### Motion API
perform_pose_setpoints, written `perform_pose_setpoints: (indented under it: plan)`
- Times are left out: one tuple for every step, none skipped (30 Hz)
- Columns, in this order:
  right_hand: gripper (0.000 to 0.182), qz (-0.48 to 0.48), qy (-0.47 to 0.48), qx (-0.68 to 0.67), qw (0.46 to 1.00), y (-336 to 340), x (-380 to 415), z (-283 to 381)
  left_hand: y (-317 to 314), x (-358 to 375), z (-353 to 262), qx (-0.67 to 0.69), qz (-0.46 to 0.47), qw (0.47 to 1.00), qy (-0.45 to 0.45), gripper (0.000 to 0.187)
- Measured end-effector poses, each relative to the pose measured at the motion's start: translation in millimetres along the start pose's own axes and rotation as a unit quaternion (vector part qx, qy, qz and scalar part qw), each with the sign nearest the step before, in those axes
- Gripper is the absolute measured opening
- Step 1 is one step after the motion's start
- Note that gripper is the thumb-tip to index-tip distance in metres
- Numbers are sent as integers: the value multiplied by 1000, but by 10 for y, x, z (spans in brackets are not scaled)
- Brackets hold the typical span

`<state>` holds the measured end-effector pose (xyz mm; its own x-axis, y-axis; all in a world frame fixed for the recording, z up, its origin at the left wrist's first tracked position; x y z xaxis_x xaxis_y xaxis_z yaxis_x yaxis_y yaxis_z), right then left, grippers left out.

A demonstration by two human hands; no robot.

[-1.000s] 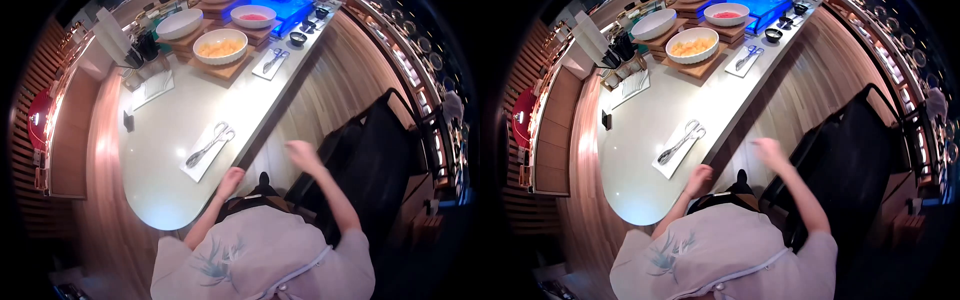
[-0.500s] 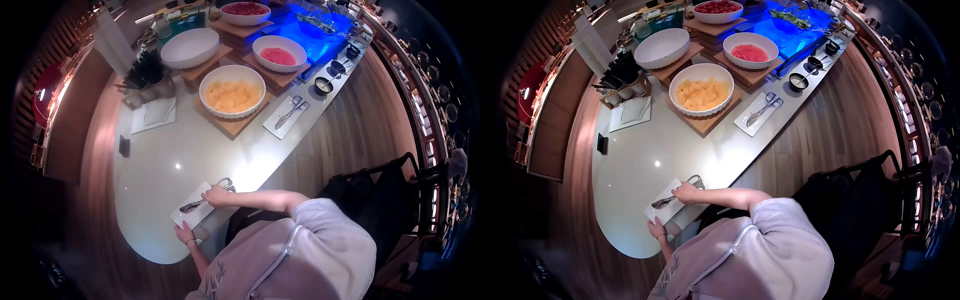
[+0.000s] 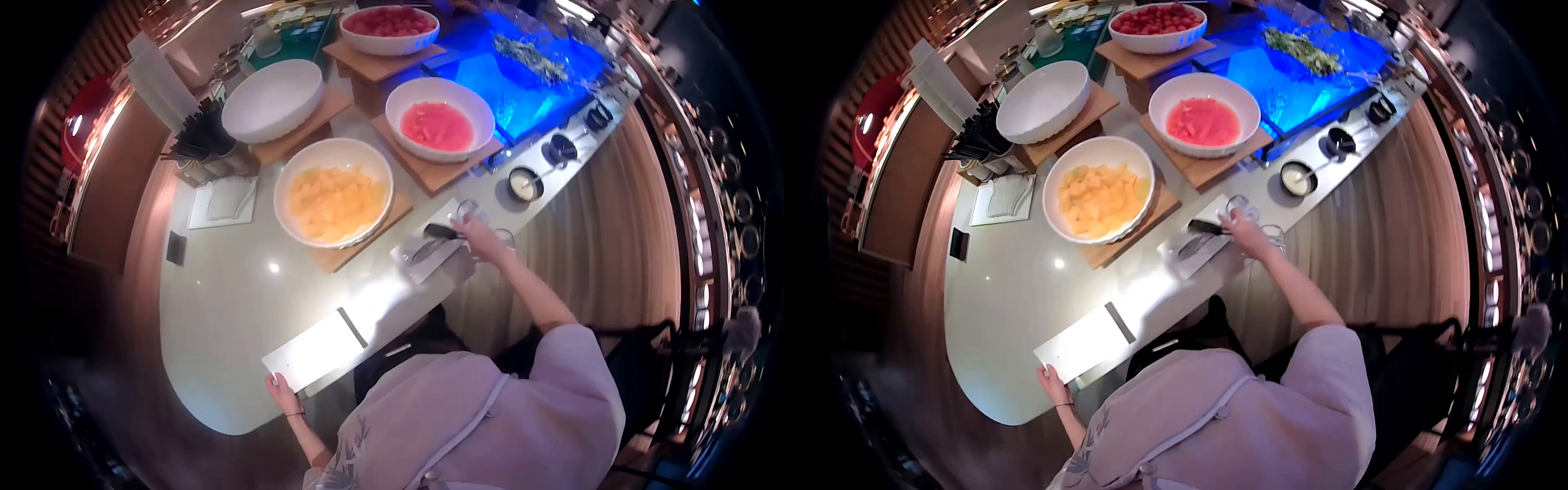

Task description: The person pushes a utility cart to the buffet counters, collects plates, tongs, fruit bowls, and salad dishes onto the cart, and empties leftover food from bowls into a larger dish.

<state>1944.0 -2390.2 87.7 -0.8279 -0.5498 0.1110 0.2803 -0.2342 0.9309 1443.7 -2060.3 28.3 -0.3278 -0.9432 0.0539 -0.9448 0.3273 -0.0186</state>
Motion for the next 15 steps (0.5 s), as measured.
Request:
perform_pose_setpoints:
  plan:
    - [38,9,19,28,999,53,-99,-77,-306,100,40,5,-13,1000,1,22]
    - [38,20,29,28,999,47,-141,-171,-546,266,126,20,-35,999,24,23]
    - [39,37,52,28,998,9,-211,-188,-766,364,203,35,-55,997,44,23]
    - [41,51,72,26,996,-25,-282,-256,-1052,470,240,17,-48,998,32,25]
    - [35,50,83,22,995,-78,-370,-314,-1254,507,418,13,-28,998,54,22]
    - [35,51,90,21,994,-97,-451,-353,-1623,637,204,31,-25,997,66,19]
    - [29,66,94,25,993,-137,-512,-374,-1824,676,221,44,-30,997,60,18]
    - [23,82,98,28,991,-185,-558,-415,-2001,734,256,57,-36,996,54,16]
    - [17,60,105,12,993,-122,-583,-423,-2156,797,221,56,-44,996,56,16]
    - [17,66,110,12,992,-108,-589,-414,-2264,824,153,49,-47,996,59,16]
    - [19,74,100,48,991,-88,-629,-539,-2428,901,126,43,-49,996,61,16]
    - [21,81,89,82,989,-86,-650,-600,-2486,924,179,39,-54,996,62,16]
    - [21,83,92,79,989,-53,-635,-626,-2547,898,226,42,-46,997,43,16]
    - [23,76,70,74,992,14,-616,-724,-2589,873,270,45,-37,998,24,15]
    - [25,70,46,69,994,62,-558,-812,-2635,871,250,43,-38,998,35,15]
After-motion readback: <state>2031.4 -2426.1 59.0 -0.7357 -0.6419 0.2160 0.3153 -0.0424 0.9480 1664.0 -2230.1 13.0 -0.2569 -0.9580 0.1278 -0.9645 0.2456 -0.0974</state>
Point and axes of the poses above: each hand's wrist, its own x-axis away from the middle knuckle, its own y-axis out of the back of the hand, z = x × y, the point moved 9 cm from there along -x, towards the middle knuckle, and after that the axes turned 15 degrees about -y, right-handed, at the moved point
